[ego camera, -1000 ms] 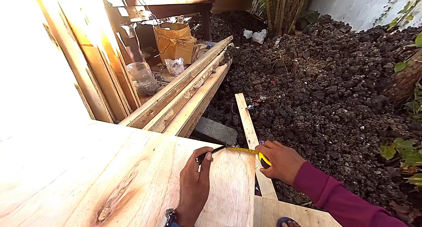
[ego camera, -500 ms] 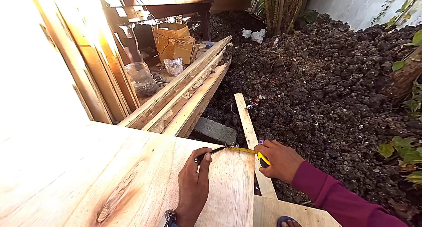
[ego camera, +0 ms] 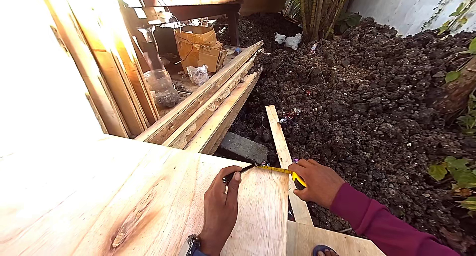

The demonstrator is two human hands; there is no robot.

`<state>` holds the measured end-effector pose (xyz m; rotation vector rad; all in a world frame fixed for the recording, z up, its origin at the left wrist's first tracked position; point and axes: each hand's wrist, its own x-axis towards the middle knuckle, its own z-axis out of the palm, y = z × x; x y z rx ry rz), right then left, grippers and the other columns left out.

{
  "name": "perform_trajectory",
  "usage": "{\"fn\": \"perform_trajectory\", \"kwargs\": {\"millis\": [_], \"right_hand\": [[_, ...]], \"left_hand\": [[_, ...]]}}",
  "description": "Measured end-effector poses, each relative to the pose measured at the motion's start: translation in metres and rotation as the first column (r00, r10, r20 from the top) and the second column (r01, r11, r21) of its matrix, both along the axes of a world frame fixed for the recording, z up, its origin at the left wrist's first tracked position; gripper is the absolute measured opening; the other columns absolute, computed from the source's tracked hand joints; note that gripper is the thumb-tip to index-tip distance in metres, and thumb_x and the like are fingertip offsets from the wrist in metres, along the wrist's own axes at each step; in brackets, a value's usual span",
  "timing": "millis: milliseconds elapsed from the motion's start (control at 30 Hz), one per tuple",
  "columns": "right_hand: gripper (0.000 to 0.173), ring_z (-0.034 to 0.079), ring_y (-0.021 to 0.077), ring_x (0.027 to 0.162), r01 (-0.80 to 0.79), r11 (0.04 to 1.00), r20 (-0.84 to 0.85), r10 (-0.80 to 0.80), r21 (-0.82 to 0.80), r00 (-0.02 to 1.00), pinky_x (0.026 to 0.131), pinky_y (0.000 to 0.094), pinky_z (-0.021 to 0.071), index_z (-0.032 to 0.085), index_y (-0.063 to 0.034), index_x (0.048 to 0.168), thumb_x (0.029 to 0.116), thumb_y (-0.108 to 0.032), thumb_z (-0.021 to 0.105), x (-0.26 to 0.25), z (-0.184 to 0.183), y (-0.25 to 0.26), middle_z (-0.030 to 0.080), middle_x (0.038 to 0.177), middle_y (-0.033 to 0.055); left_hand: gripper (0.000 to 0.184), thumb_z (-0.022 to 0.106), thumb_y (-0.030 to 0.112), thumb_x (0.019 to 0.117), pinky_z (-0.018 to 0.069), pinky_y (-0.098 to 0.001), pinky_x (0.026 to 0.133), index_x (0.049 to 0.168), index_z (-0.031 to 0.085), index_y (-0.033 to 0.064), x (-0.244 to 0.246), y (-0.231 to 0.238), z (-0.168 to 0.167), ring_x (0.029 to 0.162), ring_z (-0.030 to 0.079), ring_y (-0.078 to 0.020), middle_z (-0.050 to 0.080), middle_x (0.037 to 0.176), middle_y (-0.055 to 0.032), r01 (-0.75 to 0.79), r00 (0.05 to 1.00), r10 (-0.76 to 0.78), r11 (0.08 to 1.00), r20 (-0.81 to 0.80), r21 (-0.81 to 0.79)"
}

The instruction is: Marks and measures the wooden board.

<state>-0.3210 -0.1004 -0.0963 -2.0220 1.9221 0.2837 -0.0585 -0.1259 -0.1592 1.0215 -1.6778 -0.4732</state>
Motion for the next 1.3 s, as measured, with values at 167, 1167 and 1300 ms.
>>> {"fn": "perform_trajectory", "kwargs": {"millis": [167,1167,1300], "right_hand": [[0.054,0.058,0.0298,0.121,0.003,1.000,-0.001,-0.003,-0.002,1.000,0.091,0.0480,0.0545,0.059,-0.0224,0.139,0.0900,-0.040,0.073,0.0009,0.0013,0.0009,0.061,0.128,0.0074],[0.057,0.058,0.0307,0.123,0.001,1.000,0.002,-0.001,-0.004,1.000,0.092,0.0488,0.0543,0.058,-0.0215,0.142,0.0903,-0.040,0.073,0.0000,0.0009,0.0002,0.061,0.130,0.0084],[0.057,0.058,0.0308,0.122,0.002,1.000,-0.001,-0.002,-0.002,1.000,0.091,0.0488,0.0544,0.058,-0.0218,0.142,0.0901,-0.041,0.074,0.0000,0.0009,0.0000,0.061,0.129,0.0082]], "left_hand": [[0.032,0.047,0.036,0.1072,0.0525,-0.0182,0.063,0.111,0.069,0.0133,0.0002,0.0013,0.0008,0.072,0.062,-0.0016,0.066,0.085,0.0078,-0.014,1.000,0.014,1.000,0.001,-0.019],[0.031,0.048,0.034,0.1069,0.0569,-0.0204,0.068,0.114,0.069,0.0131,-0.0002,0.0001,-0.0010,0.078,0.066,-0.0035,0.069,0.091,0.0064,0.009,1.000,-0.009,1.000,-0.002,-0.026],[0.032,0.047,0.035,0.1071,0.0538,-0.0182,0.066,0.112,0.070,0.0130,-0.0005,0.0013,0.0018,0.074,0.063,-0.0017,0.067,0.088,0.0071,-0.015,1.000,0.015,0.999,0.008,-0.029]]}}
